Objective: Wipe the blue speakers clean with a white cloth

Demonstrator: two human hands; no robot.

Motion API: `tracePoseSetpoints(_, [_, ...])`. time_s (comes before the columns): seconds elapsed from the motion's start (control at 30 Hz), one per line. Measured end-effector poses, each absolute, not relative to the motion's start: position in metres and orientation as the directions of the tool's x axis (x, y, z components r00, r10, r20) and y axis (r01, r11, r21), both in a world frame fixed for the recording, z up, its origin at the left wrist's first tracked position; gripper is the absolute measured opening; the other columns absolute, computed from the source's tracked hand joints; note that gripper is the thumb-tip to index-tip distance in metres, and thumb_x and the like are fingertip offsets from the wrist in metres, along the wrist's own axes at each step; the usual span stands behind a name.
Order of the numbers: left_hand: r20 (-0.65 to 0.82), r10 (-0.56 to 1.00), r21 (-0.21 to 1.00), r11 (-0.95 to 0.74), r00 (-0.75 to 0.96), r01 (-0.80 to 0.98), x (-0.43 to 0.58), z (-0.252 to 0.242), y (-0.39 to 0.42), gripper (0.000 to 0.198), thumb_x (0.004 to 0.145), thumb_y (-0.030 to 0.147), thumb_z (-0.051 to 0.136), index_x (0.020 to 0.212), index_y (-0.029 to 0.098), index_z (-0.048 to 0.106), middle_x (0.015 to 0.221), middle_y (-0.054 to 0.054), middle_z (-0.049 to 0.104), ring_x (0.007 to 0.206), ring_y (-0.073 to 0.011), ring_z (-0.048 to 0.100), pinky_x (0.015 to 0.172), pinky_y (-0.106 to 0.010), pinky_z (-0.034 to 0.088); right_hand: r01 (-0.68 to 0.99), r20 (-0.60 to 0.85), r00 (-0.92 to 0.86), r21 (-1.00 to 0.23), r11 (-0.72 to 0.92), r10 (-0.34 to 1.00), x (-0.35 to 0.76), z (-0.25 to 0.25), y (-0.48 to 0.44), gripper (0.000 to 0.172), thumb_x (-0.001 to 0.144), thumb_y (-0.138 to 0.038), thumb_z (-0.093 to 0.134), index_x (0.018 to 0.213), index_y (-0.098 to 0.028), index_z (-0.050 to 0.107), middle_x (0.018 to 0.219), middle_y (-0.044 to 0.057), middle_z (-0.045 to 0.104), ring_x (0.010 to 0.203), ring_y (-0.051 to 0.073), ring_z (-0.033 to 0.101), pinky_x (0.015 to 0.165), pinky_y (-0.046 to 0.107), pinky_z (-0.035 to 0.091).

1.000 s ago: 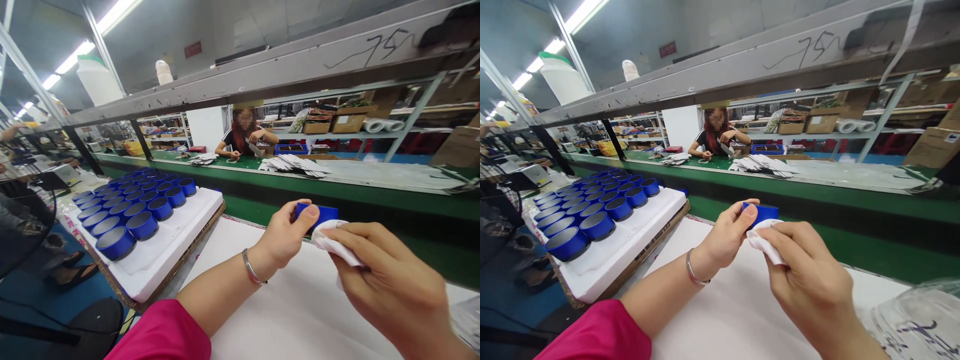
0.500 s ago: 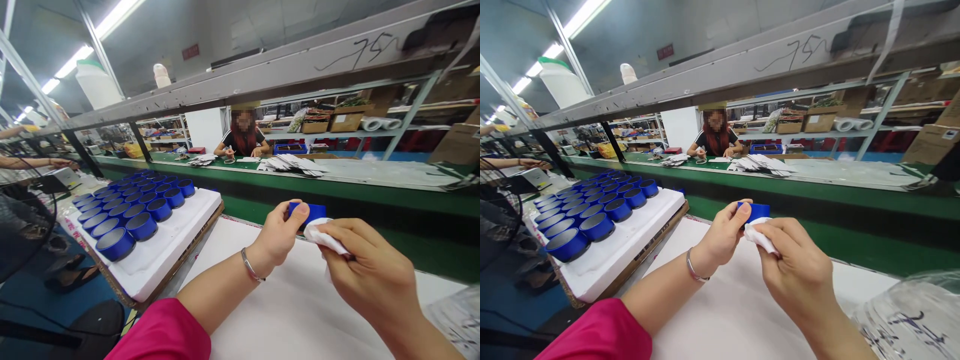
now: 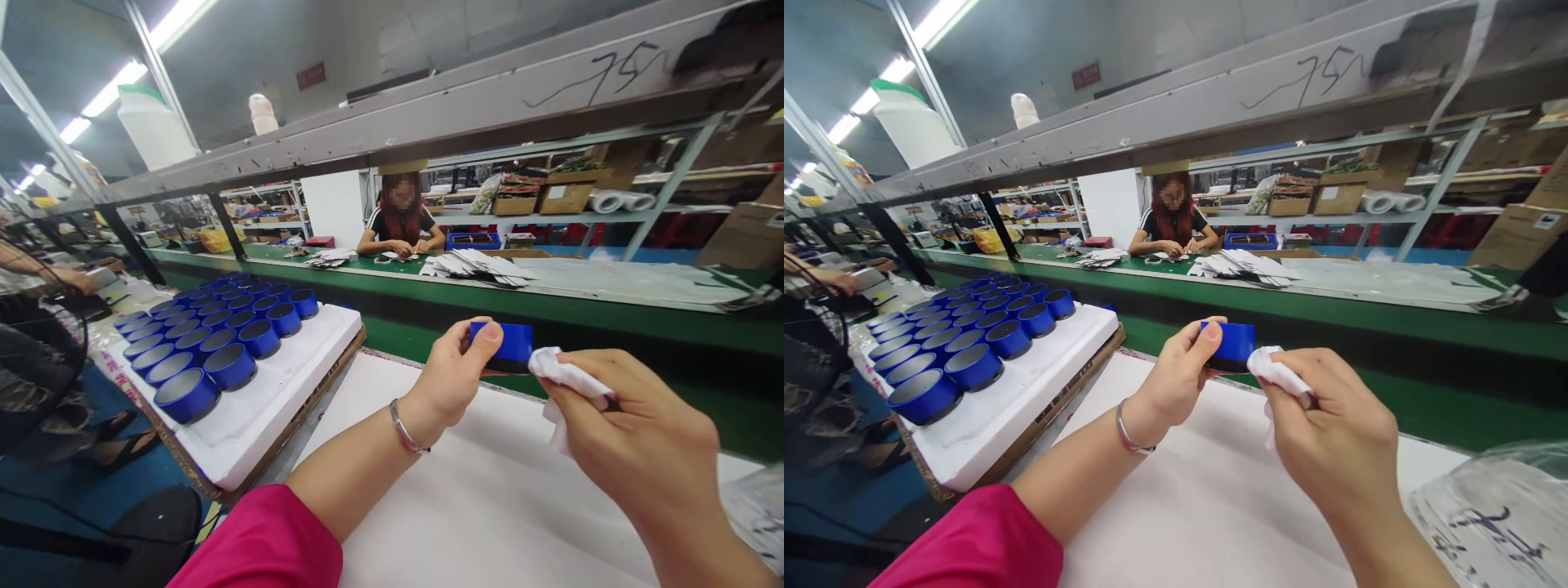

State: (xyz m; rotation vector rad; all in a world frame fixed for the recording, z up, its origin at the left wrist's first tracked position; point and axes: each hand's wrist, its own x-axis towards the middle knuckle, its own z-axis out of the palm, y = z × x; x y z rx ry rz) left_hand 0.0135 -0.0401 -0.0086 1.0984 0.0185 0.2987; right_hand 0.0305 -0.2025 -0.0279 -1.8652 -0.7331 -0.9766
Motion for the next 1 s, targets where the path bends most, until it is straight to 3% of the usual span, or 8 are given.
tracePoseSetpoints(0.07, [0.16,0.244,0.88,0.403,0.956,-0.25,0.013,-0.009,-0.039,0.066,0.087,0.06,0.097,0.129,0.014,0.075,0.117,-0.01,0.075,0.109,-0.0249,0.071,0.102,-0.039,0.061,0.782,0.84,0.536,-0.458,-0.422,0.08,0.032,-0.028,-0.202,0.01,0.109,-0.031,0.072,0.101,-0.029,0.079,0.099,0.002,0.076,0.077,0.019,0.071,0.067,0.032,0.054])
tracePoseSetpoints(0.17, [0.182,0.232,0.896,0.362,0.956,-0.258,0.012,-0.011,-0.039,0.067,0.09,0.063,0.094,0.132,0.014,0.074,0.121,-0.011,0.075,0.11,-0.0247,0.07,0.098,-0.037,0.061,0.834,0.882,0.458,-0.384,-0.397,0.109,0.036,-0.029,-0.202,0.012,0.109,-0.032,0.07,0.104,-0.03,0.081,0.103,0.004,0.078,0.083,0.021,0.074,0.07,0.033,0.057])
tracePoseSetpoints(0.33, [0.195,0.259,0.925,0.272,0.946,-0.265,0.012,-0.015,-0.04,0.062,0.096,0.059,0.089,0.137,0.015,0.073,0.122,-0.011,0.075,0.115,-0.0252,0.071,0.107,-0.037,0.058,0.81,0.882,0.464,-0.386,-0.442,0.08,0.035,-0.03,-0.202,0.011,0.106,-0.034,0.074,0.1,-0.028,0.082,0.096,0.002,0.077,0.076,0.018,0.071,0.064,0.03,0.055])
tracePoseSetpoints(0.43, [0.202,0.232,0.933,0.25,0.952,-0.259,0.012,-0.017,-0.041,0.062,0.097,0.059,0.088,0.139,0.015,0.073,0.117,-0.01,0.076,0.111,-0.0248,0.071,0.107,-0.038,0.057,0.824,0.889,0.447,-0.363,-0.435,0.104,0.032,-0.031,-0.201,0.013,0.108,-0.033,0.071,0.103,-0.029,0.083,0.103,0.004,0.078,0.085,0.02,0.074,0.07,0.031,0.058])
tracePoseSetpoints(0.53, [0.185,0.235,0.925,0.286,0.954,-0.249,0.013,-0.017,-0.041,0.068,0.091,0.063,0.093,0.135,0.015,0.074,0.117,-0.01,0.075,0.11,-0.0248,0.071,0.106,-0.039,0.059,0.757,0.804,0.589,-0.516,-0.402,0.078,0.041,-0.031,-0.205,0.015,0.104,-0.039,0.072,0.1,-0.03,0.084,0.102,0.005,0.079,0.084,0.021,0.074,0.072,0.033,0.059])
tracePoseSetpoints(0.67, [0.205,0.148,0.854,0.456,0.967,-0.251,0.011,-0.013,-0.042,0.091,0.074,0.081,0.1,0.132,0.015,0.075,0.121,-0.011,0.075,0.107,-0.0256,0.072,0.1,-0.04,0.063,0.591,0.622,0.782,-0.719,-0.367,0.04,0.062,-0.022,-0.22,0.028,0.08,-0.053,0.085,0.085,-0.026,0.085,0.077,0.005,0.075,0.058,0.02,0.064,0.049,0.032,0.047])
tracePoseSetpoints(0.77, [0.194,0.083,0.811,0.547,0.978,-0.207,0.008,-0.009,-0.044,0.097,0.063,0.083,0.105,0.126,0.015,0.076,0.118,-0.012,0.076,0.104,-0.0267,0.074,0.099,-0.044,0.065,0.497,0.532,0.847,-0.805,-0.324,-0.023,0.066,-0.012,-0.226,0.039,0.071,-0.058,0.086,0.088,-0.023,0.088,0.066,0.004,0.073,0.048,0.02,0.058,0.04,0.031,0.037])
tracePoseSetpoints(1.0, [0.164,0.003,0.768,0.628,0.986,-0.129,0.008,-0.008,-0.043,0.083,0.073,0.074,0.105,0.124,0.015,0.079,0.125,-0.016,0.077,0.107,-0.0301,0.076,0.104,-0.05,0.065,0.182,0.199,0.966,-0.977,-0.113,-0.165,0.051,0.004,-0.219,0.051,0.047,-0.056,0.093,0.083,-0.021,0.085,0.061,0.004,0.066,0.044,0.016,0.044,0.036,0.03,0.025])
